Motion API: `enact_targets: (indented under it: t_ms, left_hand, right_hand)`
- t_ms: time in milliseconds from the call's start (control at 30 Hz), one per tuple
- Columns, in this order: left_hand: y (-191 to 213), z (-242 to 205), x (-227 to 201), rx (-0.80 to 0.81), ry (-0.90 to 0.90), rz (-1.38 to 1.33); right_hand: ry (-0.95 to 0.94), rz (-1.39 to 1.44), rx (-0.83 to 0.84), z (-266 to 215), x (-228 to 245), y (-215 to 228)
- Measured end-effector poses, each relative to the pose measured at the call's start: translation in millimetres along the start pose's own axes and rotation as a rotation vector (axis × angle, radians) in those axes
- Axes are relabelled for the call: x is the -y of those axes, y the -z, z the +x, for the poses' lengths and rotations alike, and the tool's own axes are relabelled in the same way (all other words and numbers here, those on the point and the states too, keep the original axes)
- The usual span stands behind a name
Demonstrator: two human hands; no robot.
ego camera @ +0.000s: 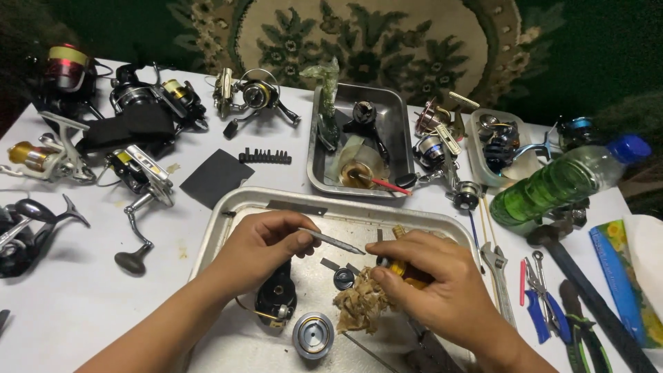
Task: Reassembling the internal components of a fishing reel on a workbench using various tools.
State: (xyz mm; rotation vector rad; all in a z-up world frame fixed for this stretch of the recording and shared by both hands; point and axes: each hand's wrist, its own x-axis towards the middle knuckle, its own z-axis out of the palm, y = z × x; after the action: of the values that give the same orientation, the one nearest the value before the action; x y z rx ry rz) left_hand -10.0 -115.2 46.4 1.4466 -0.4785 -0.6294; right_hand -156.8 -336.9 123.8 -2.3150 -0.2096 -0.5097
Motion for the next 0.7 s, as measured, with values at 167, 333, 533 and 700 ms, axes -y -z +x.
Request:
enact_targets:
  t_ms: [167,333,533,700]
  left_hand:
    - [0,-2,-2,0.017,-0.061,0.035]
    - [0,-3,-3,0.005,-0.049,0.031]
    - [-3,-3,-5,0.088,-0.172,-0.384]
    - [-19,-8,-33,0.036,-0.216,-0.095]
  right_hand:
    - [0.041,0.009,0.009,-1,2,-4]
    - [0.052,0.022,0.013,0,4,-5]
    - [0.026,-0.050,0.081,-2,-2,-9]
    - [-0.033,-0.035,-0.016,-1,-16,-7]
